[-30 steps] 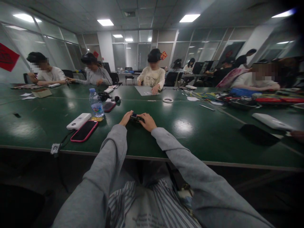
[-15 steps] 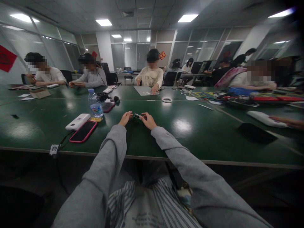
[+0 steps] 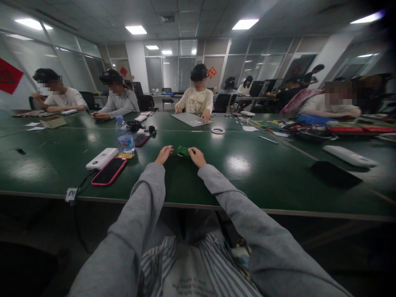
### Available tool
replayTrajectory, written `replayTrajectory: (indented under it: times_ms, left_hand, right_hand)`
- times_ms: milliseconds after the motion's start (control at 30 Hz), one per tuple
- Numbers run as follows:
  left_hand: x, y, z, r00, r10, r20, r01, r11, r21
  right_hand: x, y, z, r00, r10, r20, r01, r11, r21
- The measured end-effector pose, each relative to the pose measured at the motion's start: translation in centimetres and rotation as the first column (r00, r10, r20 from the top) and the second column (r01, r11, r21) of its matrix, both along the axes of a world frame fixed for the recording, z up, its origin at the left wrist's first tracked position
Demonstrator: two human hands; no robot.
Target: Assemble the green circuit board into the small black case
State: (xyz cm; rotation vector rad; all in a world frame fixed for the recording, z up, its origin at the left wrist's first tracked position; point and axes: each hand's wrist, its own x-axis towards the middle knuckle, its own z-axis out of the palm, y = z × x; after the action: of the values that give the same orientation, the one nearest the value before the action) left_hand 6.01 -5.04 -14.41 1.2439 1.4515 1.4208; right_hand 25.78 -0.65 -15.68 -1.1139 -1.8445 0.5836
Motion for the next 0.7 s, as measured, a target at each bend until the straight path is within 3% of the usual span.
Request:
replayTrajectory:
  times_ms: [167,300,367,467,567,700]
  left_hand:
    - [0.0,0.0,0.0,1.000,-0.009,-0.014,0.009,1.000,0.002]
    - [0.1,0.1,-0.1,1.000,-0.005,-0.002,0.005,1.000,0.013]
    - [0.1,0.1,-0.1,1.000,-0.002,-0.001,0.002,1.000,0.012]
    - [0.1,0.1,-0.1,1.000,-0.003,-0.008,0.003,1.000,0.011]
    - [0.1,0.0,-0.1,1.000,-0.017,-0.016,0.017,1.000,0.011]
    - [0.1,-0.1,-0.1,0.999,-0.027,-0.026,0.027,1.000,0.013]
  right_hand:
    - [0.0,-0.3,0.3,0.996,-0.081,0.028,0.081,0.997,0.003]
    - [-0.7,-1.4,0.7,0.978,-0.175,0.111,0.154,0.973,0.173]
    - [-1.0,-1.7,0.8,0.962,-0.135,0.237,0.081,0.971,0.224]
    - [0.1,-1.5,0.8,0.919,-0.019,0.393,-0.054,0.983,0.174]
    - [4.3,-0.8,1.0,0.905,-0.020,0.426,-0.050,0.987,0.153]
    - [15.1,0.0,2.3,0.869,-0.245,0.431,0.203,0.969,0.142]
